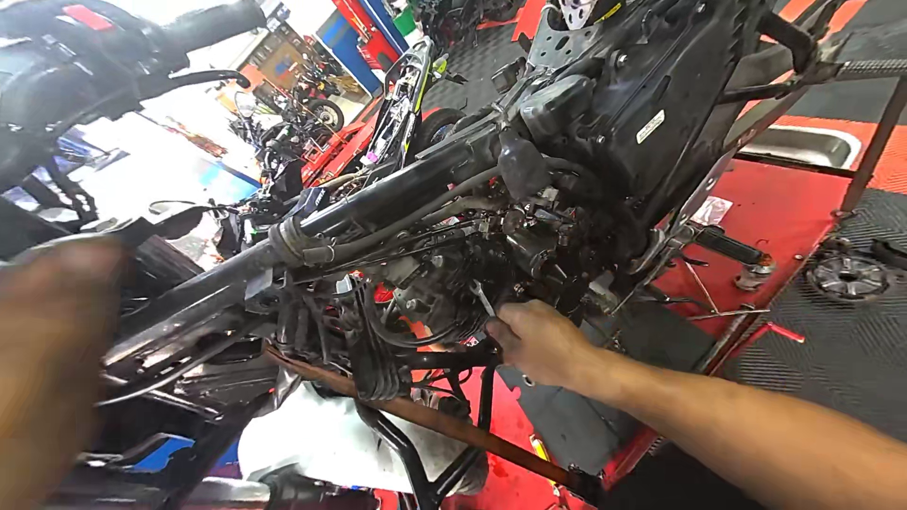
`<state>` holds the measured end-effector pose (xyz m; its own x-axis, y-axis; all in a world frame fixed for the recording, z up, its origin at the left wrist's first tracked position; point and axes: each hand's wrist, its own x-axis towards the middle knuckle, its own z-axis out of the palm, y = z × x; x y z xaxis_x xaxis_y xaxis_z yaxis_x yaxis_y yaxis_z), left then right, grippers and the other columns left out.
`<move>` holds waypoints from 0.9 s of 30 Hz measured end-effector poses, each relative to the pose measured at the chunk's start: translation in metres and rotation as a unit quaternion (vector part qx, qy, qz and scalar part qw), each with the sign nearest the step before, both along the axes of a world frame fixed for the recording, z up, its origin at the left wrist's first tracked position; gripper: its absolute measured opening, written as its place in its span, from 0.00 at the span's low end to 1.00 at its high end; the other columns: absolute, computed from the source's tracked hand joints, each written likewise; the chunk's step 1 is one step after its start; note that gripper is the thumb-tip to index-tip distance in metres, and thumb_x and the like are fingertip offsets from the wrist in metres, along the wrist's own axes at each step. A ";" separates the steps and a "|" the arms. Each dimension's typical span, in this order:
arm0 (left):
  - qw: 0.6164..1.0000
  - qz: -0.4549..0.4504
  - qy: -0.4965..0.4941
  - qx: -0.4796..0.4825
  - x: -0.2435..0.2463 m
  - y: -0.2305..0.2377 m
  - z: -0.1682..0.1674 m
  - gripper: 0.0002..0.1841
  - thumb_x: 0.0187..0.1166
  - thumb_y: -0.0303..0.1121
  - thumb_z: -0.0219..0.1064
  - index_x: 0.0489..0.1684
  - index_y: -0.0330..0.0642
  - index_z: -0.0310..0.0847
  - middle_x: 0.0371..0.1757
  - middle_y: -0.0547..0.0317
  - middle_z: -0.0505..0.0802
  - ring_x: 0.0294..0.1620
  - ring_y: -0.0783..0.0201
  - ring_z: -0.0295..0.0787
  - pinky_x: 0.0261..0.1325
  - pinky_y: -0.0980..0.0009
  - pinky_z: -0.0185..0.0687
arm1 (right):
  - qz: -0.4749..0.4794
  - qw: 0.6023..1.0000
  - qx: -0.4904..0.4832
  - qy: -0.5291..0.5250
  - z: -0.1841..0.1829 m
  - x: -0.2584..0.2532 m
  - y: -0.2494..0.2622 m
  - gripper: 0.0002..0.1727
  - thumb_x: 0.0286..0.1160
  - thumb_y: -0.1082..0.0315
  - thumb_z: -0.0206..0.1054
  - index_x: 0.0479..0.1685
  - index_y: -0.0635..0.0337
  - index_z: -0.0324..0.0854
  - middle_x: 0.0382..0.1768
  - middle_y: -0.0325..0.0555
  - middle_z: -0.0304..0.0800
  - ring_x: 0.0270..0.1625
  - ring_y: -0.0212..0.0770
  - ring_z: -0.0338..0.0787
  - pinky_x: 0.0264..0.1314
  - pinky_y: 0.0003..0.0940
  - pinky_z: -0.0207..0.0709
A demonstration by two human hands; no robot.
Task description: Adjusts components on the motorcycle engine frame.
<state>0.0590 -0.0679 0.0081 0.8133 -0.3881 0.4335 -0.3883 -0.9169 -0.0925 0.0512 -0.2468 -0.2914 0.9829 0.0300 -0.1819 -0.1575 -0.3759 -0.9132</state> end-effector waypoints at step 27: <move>0.893 -0.266 -0.189 0.310 0.108 -0.083 -0.187 0.13 0.84 0.39 0.62 0.52 0.47 0.93 0.84 0.49 0.79 0.87 0.43 0.69 0.89 0.37 0.55 | 0.123 0.991 -0.050 -0.023 0.013 0.047 -0.047 0.17 0.88 0.52 0.56 0.44 0.55 0.84 0.37 0.47 0.88 0.46 0.48 0.91 0.48 0.51 0.84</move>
